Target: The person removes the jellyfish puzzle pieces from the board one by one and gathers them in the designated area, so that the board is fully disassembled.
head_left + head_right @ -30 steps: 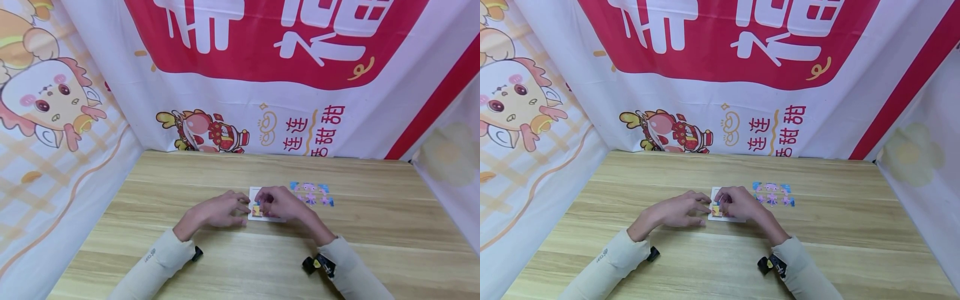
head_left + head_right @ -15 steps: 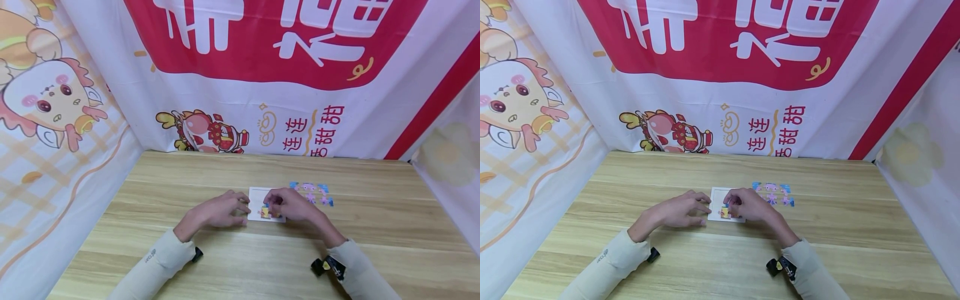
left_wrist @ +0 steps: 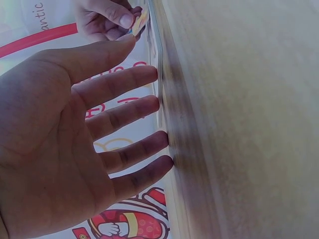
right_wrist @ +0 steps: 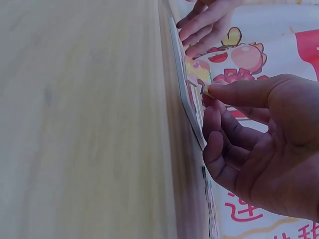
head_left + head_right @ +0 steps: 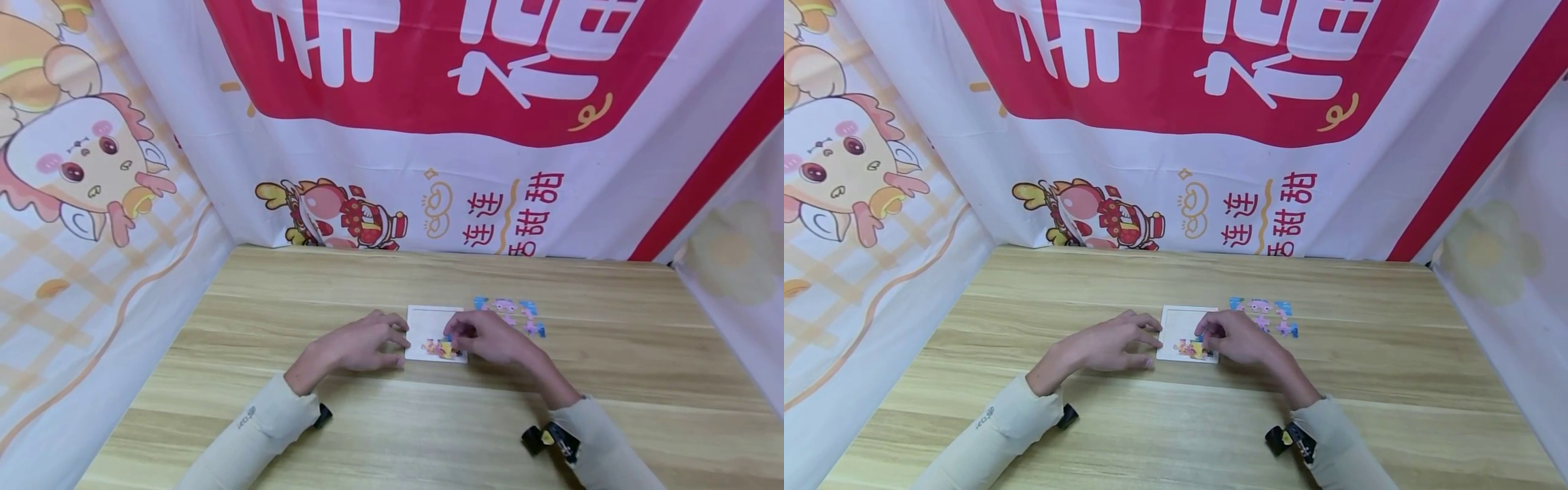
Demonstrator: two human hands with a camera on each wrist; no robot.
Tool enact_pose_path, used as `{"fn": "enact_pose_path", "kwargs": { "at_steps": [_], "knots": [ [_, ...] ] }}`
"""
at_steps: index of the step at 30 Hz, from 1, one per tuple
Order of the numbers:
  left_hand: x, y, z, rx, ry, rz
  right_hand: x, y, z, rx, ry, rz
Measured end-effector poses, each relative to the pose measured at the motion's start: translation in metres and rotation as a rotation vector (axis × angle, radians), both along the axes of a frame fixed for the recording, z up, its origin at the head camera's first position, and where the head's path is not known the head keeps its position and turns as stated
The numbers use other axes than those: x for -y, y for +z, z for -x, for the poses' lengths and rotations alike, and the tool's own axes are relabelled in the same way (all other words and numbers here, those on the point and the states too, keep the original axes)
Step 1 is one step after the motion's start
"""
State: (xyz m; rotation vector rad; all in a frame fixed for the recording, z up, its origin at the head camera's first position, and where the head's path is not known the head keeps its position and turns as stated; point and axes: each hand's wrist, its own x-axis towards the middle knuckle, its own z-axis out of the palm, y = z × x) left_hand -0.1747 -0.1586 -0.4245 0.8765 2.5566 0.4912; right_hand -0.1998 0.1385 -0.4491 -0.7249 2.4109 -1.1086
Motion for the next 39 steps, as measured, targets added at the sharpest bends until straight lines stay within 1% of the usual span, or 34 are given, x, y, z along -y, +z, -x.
{"fn": "enact_pose_path", "kwargs": {
  "at_steps": [4,11,15,25,27,32,39],
  "knots": [
    [0.0,0.0,0.001,0.002,-0.001,0.001,-0.009,-0.003,-0.001,0.003,-0.013,-0.018],
    [0.0,-0.003,0.003,-0.005,-0.001,-0.001,-0.025,-0.005,0.0,-0.023,0.003,-0.012],
    [0.0,-0.004,0.003,-0.004,0.002,-0.004,-0.034,-0.004,0.0,-0.027,-0.006,-0.007],
    [0.001,-0.004,0.003,-0.005,0.0,-0.006,-0.058,0.001,0.0,-0.014,-0.05,-0.013],
    [0.0,-0.004,0.003,-0.004,0.0,-0.005,-0.062,0.002,0.0,0.002,-0.059,-0.024],
    [0.0,-0.005,0.003,-0.016,0.004,-0.011,-0.064,0.004,0.001,0.013,-0.065,-0.052],
    [0.0,-0.006,0.004,-0.03,0.0,-0.008,-0.059,0.001,0.0,-0.035,-0.088,-0.105]
  ]
}}
